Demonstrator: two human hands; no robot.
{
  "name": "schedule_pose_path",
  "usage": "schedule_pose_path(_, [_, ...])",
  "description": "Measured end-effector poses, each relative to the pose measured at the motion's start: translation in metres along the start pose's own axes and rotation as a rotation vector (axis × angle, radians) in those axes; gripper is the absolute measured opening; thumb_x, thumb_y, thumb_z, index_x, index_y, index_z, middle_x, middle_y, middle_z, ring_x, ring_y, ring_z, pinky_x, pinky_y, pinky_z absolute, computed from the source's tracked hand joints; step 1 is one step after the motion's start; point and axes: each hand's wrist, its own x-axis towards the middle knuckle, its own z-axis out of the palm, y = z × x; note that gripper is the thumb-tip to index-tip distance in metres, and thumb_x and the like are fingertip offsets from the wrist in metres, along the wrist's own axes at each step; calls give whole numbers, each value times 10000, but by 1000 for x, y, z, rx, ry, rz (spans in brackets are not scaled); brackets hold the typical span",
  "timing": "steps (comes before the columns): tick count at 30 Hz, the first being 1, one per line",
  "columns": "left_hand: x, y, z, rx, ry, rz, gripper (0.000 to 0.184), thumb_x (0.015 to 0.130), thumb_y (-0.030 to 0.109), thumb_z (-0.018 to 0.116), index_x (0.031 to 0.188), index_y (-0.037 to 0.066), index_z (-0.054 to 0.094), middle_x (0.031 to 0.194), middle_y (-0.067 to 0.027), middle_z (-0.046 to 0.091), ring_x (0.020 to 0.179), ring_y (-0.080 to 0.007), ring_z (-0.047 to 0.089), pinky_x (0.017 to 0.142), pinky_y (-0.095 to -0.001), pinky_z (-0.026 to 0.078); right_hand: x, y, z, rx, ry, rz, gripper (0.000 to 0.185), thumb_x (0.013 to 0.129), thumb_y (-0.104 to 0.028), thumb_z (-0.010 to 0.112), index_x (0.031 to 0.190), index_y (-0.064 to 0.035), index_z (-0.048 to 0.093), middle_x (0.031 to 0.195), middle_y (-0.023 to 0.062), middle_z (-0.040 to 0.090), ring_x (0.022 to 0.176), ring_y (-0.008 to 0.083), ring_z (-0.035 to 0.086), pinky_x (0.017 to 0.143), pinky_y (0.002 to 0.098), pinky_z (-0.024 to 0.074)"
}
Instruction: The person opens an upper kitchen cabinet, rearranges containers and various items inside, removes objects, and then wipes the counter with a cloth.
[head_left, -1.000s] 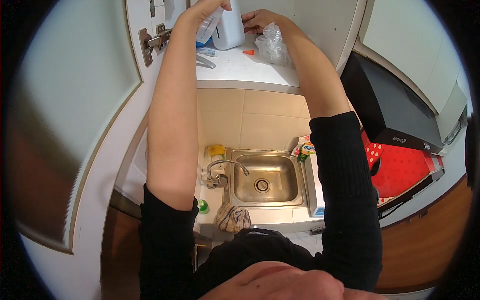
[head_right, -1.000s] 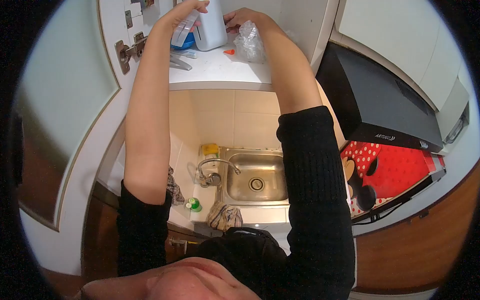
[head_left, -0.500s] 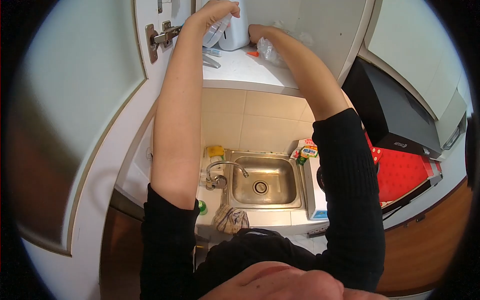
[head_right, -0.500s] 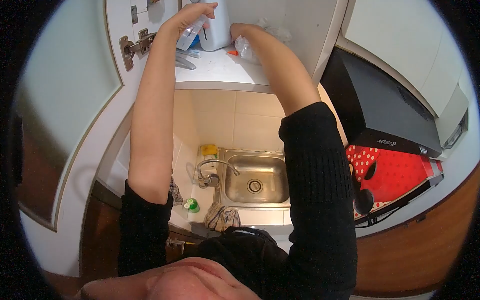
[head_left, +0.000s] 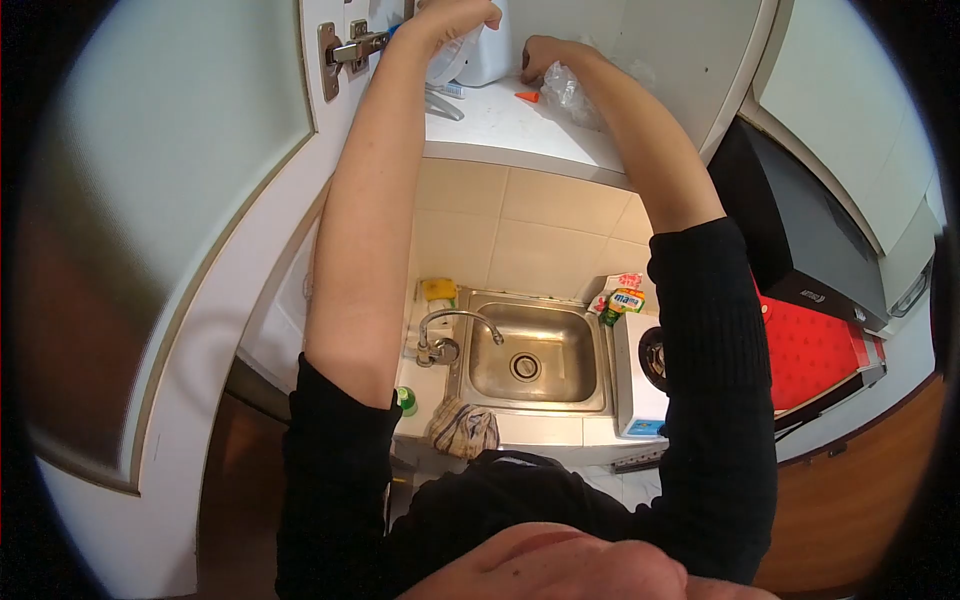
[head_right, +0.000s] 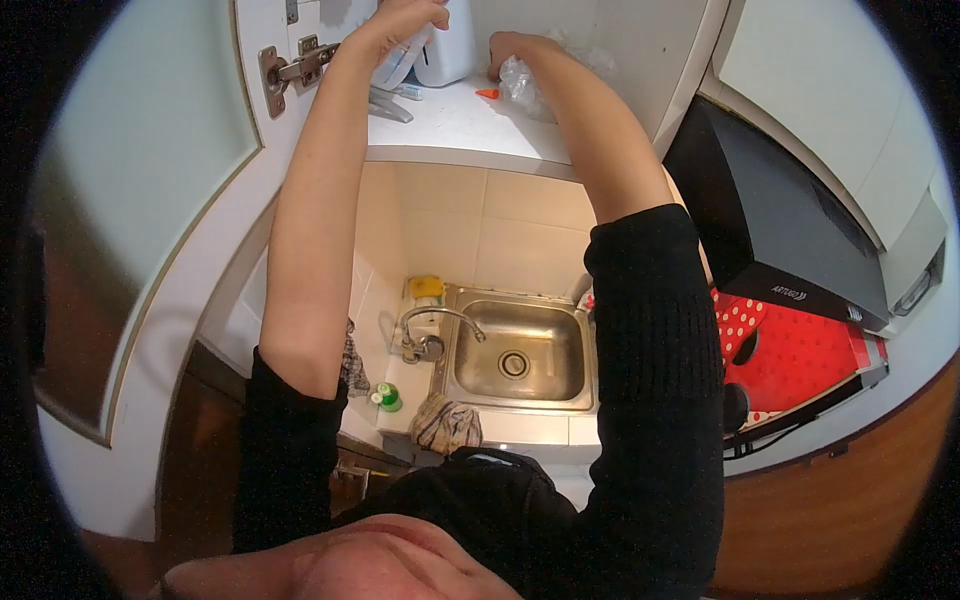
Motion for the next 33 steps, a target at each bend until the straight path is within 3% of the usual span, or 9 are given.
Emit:
schedule_pose_path(8, [-2,-4,0,2,20,58,705,702,159,611,1381,19,485,1466,-207,411,1370,-349,365,1142,-410,260,-43,-31,-8,-173,258,76,365,743,-112,685,1094,-14,667,1104,199,669,983,278,674,773,405,536])
schedule_pose_path(11, [-7,3,4,32,31,53,668,709,168,617,1353,24,516,1434,-213,439,1339,-333,401,1112,-401,300,11,34,-19,196,195,139,488,766,-261,722,1167,0,628,1143,206,649,961,280,672,741,421,541])
schedule_pose_path(14, [29,-14,24,55,66,44,620,694,200,627,1296,59,587,1314,-209,557,1193,-310,530,979,-396,419,0,66,-32,911,411,217,313,815,-124,667,1118,-46,674,902,104,698,833,220,670,749,347,547])
schedule_pose_path(16, [52,-23,34,13,14,81,655,646,265,641,1286,127,620,1245,-184,613,1057,-292,608,842,-377,508,49,112,-10,220,662,11,311,803,-91,642,1109,-52,682,981,143,703,875,263,681,777,354,545])
schedule_pose_path(17, [58,-19,38,121,27,101,671,636,273,644,1292,136,617,1236,-180,619,1083,-300,595,856,-387,506,69,127,-6,-133,768,-87,314,797,-74,629,1105,-55,686,1021,162,705,896,284,687,791,357,544])
schedule_pose_path(20, [75,-12,52,206,-14,95,676,614,285,650,1277,155,634,1228,-174,628,1135,-335,567,942,-405,474,-14,62,-50,528,911,121,286,790,-83,618,1061,-70,705,1035,169,699,961,309,671,857,360,523])
schedule_pose_path(23, [102,-29,68,278,115,196,620,598,367,623,1166,126,688,1120,-179,670,1136,-373,513,1082,-442,224,-36,39,-73,599,1197,239,253,795,-98,630,1028,-48,713,1032,189,695,970,332,664,866,374,520])
schedule_pose_path(26, [106,-19,65,261,-64,104,554,607,307,644,1119,104,705,1119,-169,676,1150,-370,494,1041,-395,314,-57,19,-90,686,1208,153,252,805,-89,642,1040,-36,715,996,178,706,887,295,683,784,356,529])
schedule_pose_path(33, [113,-32,68,-44,-52,115,446,620,249,717,1014,38,717,972,-145,691,933,-272,610,800,-357,494,-80,-4,-115,1193,877,-79,200,901,-124,637,1050,-18,720,832,54,682,706,132,587,623,279,472])
